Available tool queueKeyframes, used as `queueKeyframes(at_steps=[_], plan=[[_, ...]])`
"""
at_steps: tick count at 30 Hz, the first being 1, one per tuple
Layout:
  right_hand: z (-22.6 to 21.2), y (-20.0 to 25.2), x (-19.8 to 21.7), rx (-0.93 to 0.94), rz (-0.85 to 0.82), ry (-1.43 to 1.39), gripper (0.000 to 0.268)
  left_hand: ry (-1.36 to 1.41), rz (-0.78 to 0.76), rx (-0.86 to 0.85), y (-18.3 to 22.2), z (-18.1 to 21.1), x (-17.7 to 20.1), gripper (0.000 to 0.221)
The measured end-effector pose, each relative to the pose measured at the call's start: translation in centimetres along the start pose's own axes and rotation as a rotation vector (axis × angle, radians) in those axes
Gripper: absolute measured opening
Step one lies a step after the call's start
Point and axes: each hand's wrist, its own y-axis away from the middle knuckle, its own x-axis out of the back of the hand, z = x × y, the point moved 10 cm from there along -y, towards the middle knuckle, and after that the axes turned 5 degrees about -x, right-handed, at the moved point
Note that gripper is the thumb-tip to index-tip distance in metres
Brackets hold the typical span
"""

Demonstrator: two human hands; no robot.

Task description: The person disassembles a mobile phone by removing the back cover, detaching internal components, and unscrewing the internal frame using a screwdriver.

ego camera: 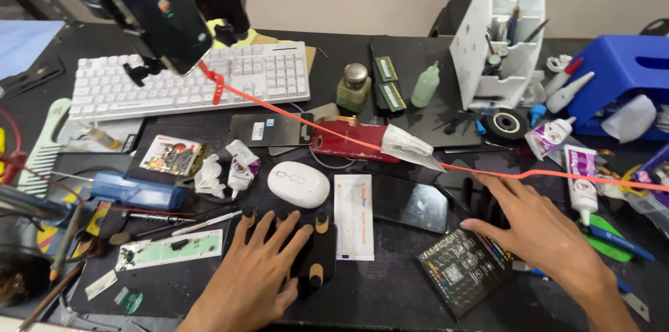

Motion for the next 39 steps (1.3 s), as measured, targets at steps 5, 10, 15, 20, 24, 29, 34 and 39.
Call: queueKeyframes(at_steps=[5,10,15,20,24,29,34,39], plan=[[1.5,-0.8,-0.4,0.026,-0.002,-0.084,0.080,-0.016,-0.088,0.039,-0.7,-0.2,-0.9,0.090],[4.7,-2.7,-0.4,0.034,-0.005,-0.203,0.051,-0.042,0.024,-0.013,-0.5,0.0,-0.7,0.088],[5.5,-4.4,1.7,0.170,0.040,-0.314,0.035,-0.044,-0.047,-0.023,-1.0,-0.3,-1.6,0.093],[7.4,-5.3,0.9,-0.072,-0.060,-0.180,0.036,-0.032,-0.058,-0.028,-1.2,-0.5,-1.6,0.093],[4.9,-3.8,3.2,0.180,0.204,-0.193,0.034,-0.068,-0.010,-0.084,-1.2,-0.1,-0.6,0.092],[2.3,0.3,3.9,0.363,0.525,0.009,0.039,-0.013,-0.044,-0.092,-1.3,0.0,-0.6,0.094],[1.7,2.4,2.7,0.367,0.540,-0.003,0.037,-0.008,-0.020,-0.102,-1.0,0.0,-1.0,0.091],[2.5,2.5,1.6,0.276,0.453,0.044,0.039,0.022,0.024,-0.129,-1.1,0.3,-0.3,0.090]])
